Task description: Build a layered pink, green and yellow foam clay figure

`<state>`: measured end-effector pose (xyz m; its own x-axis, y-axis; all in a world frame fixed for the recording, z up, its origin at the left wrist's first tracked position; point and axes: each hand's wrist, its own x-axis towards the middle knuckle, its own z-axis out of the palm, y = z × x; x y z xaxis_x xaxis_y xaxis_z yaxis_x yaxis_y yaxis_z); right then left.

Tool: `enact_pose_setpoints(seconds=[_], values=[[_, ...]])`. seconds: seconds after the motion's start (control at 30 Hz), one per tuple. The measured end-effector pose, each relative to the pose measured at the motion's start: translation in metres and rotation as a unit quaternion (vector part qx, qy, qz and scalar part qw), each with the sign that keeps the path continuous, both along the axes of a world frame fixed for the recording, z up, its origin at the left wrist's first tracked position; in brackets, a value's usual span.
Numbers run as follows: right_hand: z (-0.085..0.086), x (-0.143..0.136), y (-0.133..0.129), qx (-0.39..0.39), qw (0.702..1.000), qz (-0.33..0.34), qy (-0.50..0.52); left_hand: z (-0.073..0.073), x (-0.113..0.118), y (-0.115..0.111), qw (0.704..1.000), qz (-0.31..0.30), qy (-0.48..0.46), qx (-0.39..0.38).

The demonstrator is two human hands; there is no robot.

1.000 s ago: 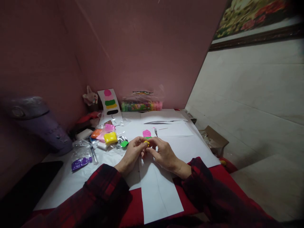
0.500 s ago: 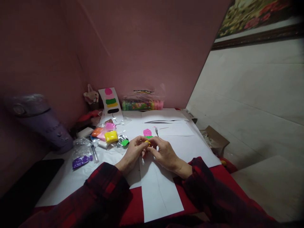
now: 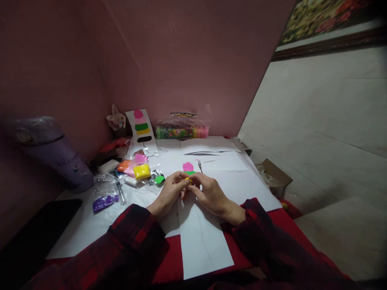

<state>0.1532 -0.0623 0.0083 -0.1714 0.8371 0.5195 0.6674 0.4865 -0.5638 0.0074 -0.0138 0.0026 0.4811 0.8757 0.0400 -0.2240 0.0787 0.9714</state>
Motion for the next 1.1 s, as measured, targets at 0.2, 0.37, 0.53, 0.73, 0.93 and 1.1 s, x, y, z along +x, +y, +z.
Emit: enact_pose_setpoints(seconds=[0.2, 0.37, 0.53, 0.73, 0.93, 1.1], values=[[0.0003, 0.0002, -0.0004, 0.002, 1.0, -0.005, -0.014, 0.0002, -0.0001, 0.0, 1.0, -0.004, 0.005, 0.0], [0.0004, 0.0008, -0.0005, 0.002, 1.0, -0.005, -0.025, -0.0002, 0.0001, 0.0, 1.0, -0.007, 0.005, -0.001], [0.0005, 0.0009, -0.0006, -0.001, 1.0, -0.006, -0.029, -0.0022, 0.0006, 0.0012, 1.0, -0.006, 0.004, -0.001], [0.0002, 0.0004, -0.0008, 0.004, 0.999, -0.009, -0.033, -0.0008, 0.0004, 0.0001, 1.0, -0.006, -0.003, 0.0], [0.0007, 0.0005, -0.0012, 0.002, 0.999, -0.01, -0.041, -0.001, 0.0007, 0.0003, 1.0, -0.008, -0.004, 0.001], [-0.0007, 0.0008, -0.0009, 0.002, 0.999, -0.007, -0.038, -0.0013, 0.0008, 0.0004, 1.0, -0.012, -0.001, 0.007]])
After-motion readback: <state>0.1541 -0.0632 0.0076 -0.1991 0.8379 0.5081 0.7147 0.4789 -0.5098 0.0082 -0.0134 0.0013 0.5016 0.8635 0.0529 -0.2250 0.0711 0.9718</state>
